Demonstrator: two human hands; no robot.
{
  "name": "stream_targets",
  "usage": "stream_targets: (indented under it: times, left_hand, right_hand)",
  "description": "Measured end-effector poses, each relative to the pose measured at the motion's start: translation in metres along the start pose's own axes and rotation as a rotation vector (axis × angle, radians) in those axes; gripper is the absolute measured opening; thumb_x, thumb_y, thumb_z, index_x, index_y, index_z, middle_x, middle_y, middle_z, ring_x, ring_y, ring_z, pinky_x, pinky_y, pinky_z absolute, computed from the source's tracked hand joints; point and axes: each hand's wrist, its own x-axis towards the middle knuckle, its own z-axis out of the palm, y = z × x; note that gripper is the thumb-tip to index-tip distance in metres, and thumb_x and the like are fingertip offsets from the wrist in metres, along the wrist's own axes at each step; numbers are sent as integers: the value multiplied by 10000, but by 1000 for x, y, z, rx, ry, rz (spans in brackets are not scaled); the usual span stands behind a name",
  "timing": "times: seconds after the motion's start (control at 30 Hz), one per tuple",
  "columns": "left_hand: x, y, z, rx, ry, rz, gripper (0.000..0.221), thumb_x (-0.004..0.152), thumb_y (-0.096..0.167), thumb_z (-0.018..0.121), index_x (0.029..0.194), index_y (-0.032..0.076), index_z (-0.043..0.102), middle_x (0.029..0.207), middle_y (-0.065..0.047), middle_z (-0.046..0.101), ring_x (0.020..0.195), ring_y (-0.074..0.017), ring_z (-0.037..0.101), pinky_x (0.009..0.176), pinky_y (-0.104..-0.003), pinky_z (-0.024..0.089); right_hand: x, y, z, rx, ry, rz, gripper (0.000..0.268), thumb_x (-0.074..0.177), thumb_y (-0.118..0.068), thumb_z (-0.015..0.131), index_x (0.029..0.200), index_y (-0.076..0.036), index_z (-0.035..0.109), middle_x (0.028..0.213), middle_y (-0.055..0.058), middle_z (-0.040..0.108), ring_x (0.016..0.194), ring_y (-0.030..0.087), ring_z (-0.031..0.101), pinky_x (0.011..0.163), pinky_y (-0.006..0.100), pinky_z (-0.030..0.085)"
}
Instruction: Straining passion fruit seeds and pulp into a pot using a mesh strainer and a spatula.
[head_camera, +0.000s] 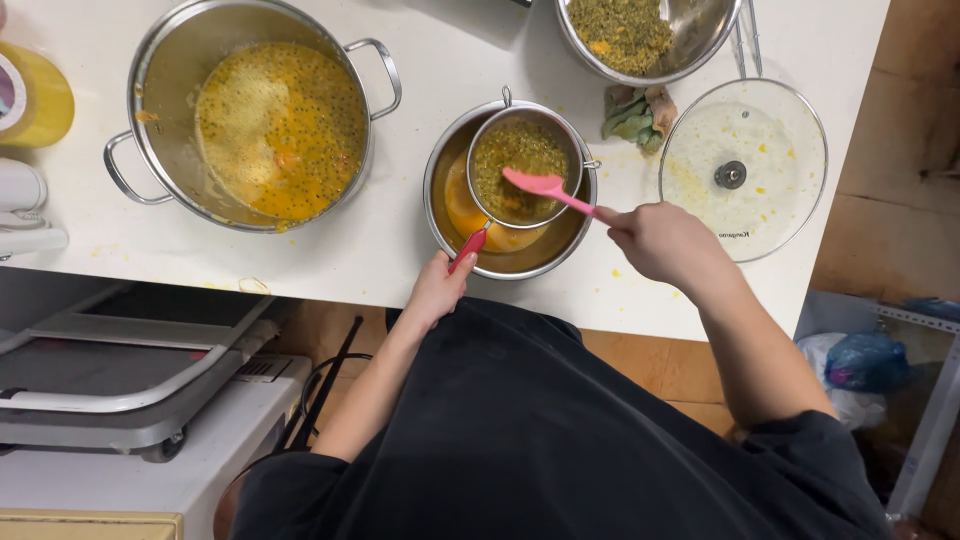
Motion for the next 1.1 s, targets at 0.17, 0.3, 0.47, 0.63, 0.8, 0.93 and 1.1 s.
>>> stream_targets:
  times: [0.17, 0.3, 0.47, 0.63, 0.8, 0.93, 1.1]
  left_hand:
    - [3, -5, 0, 37, 1, -9, 446, 993, 450, 621, 930, 19, 528, 566, 6, 512, 384, -84, 440, 340, -276, 360]
    - [2, -2, -3, 54, -1, -26, 476, 1012, 454, 621, 920, 0, 512, 572, 3, 514, 384, -91, 442, 343, -275, 359]
    - [1, 5, -3, 10, -21, -55, 383, 988, 436, 612, 965, 56, 563, 567, 17, 506, 384, -78, 422, 338, -270, 330]
    - [5, -1, -3, -18, -32, -128, 363, 989, 417, 619, 963, 58, 571, 584, 32, 512, 404, -62, 412, 352, -264, 313]
    - [2, 0, -3, -17, -9, -116, 377, 1007, 417, 610, 932, 49, 577, 560, 24, 512, 396, -72, 413, 358, -269, 310]
    - [7, 0, -2, -27, -5, -71, 331, 984, 411, 606, 958, 81, 607, 543, 30, 506, 391, -69, 415, 360, -267, 312]
    - [2, 5, -3, 17, 11, -87, 403, 1008, 426, 613, 943, 29, 582, 552, 19, 513, 392, -79, 420, 364, -275, 318]
  right_hand:
    - [23, 2, 20, 168, 124, -42, 382, 988, -313, 578, 1360, -310, 659, 762, 195, 686, 707, 396, 670, 699, 501, 549]
    - [33, -10, 27, 180, -39, -93, 396, 1010, -300, 542, 1395, -327, 631, 744, 206, 685, 684, 372, 685, 704, 485, 559]
    - [3, 6, -11, 19, -121, 18, 407, 979, -293, 557, 1370, -363, 647, 773, 177, 717, 745, 361, 691, 724, 500, 551]
    - [30, 4, 22, 104, 36, 3, 372, 971, -302, 578, 1328, -294, 685, 810, 177, 716, 760, 380, 690, 725, 503, 549]
    - [24, -21, 23, 47, -87, -49, 432, 1003, -286, 535, 1432, -297, 586, 754, 213, 696, 749, 384, 687, 713, 514, 542]
    - [-2, 4, -12, 55, -119, -16, 408, 970, -289, 558, 1361, -355, 653, 785, 176, 711, 759, 365, 695, 731, 504, 549]
    - [-13, 10, -32, 94, 68, -28, 377, 976, -310, 593, 1342, -328, 680, 781, 180, 697, 729, 372, 679, 726, 486, 541]
